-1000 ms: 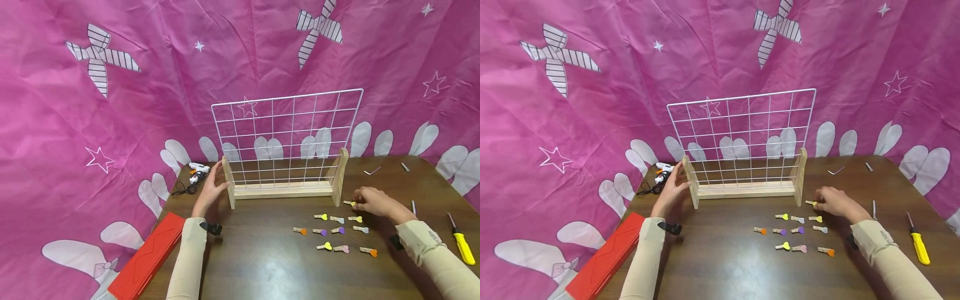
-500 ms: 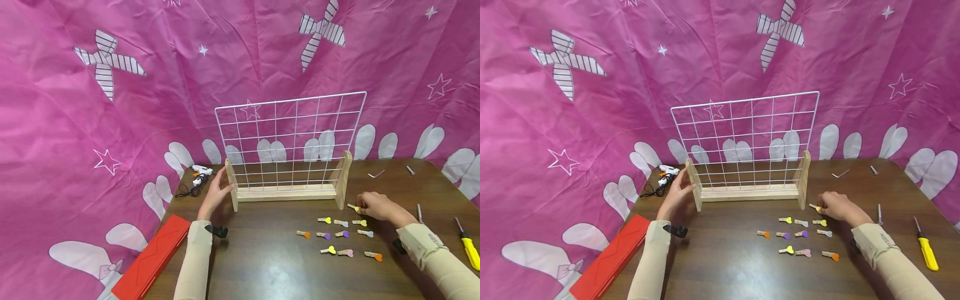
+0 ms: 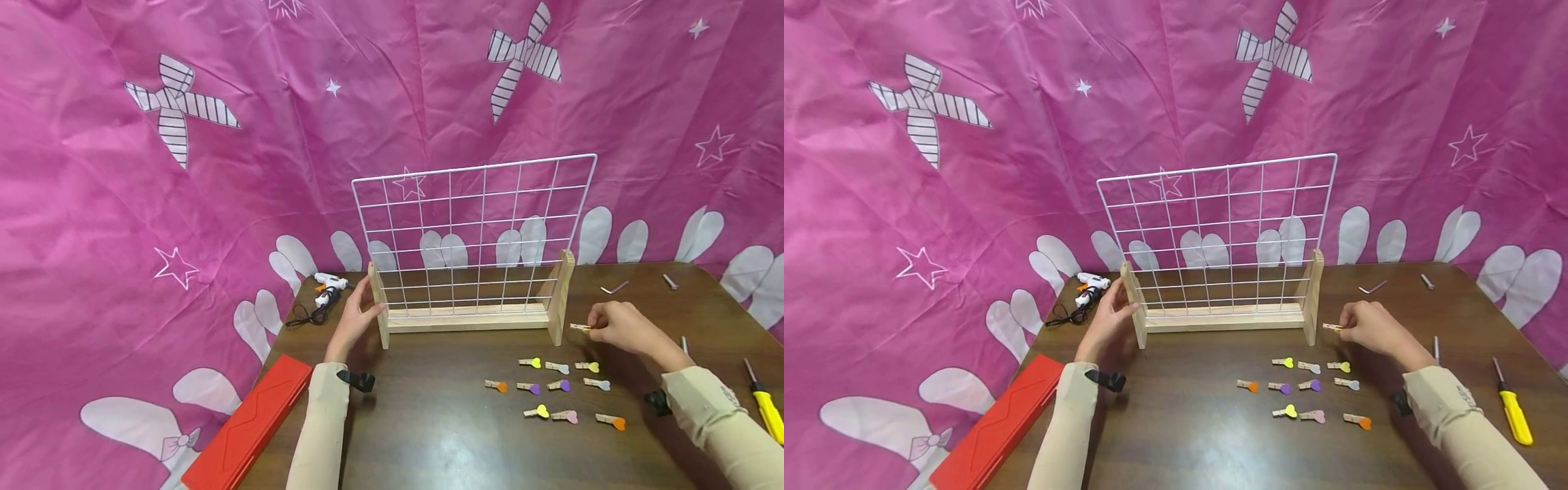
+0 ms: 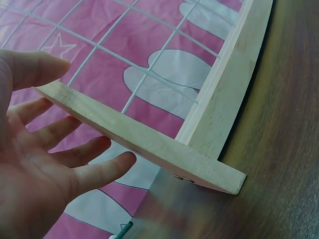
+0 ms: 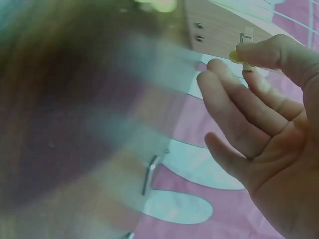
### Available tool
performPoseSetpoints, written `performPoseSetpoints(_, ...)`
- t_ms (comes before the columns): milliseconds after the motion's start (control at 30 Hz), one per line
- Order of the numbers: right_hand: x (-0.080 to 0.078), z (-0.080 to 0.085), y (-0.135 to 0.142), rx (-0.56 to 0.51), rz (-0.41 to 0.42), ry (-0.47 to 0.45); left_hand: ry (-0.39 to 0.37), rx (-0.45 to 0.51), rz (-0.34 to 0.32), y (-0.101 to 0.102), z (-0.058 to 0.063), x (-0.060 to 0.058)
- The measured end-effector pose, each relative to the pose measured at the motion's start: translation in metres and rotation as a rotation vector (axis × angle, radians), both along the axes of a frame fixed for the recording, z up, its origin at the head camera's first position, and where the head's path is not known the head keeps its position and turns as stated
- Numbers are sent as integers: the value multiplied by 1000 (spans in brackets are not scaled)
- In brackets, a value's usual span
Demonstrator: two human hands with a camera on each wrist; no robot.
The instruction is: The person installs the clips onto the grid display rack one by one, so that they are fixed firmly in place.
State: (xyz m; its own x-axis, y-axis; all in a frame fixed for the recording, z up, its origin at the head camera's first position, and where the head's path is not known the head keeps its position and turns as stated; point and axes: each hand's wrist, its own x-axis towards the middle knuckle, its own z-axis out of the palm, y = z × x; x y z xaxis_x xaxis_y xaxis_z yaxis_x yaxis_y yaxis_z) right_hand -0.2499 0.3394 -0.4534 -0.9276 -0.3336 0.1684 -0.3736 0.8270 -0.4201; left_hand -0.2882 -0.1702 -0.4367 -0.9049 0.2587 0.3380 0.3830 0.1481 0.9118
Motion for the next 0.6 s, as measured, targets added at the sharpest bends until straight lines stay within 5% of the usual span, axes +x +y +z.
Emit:
performPoseSetpoints(333, 0, 33, -2, -58, -8, 72, -4, -30, 26, -1, 3, 0)
performPoseSetpoints(600, 6, 59, -8, -175, 99, 101, -7, -15, 15, 1, 4, 1)
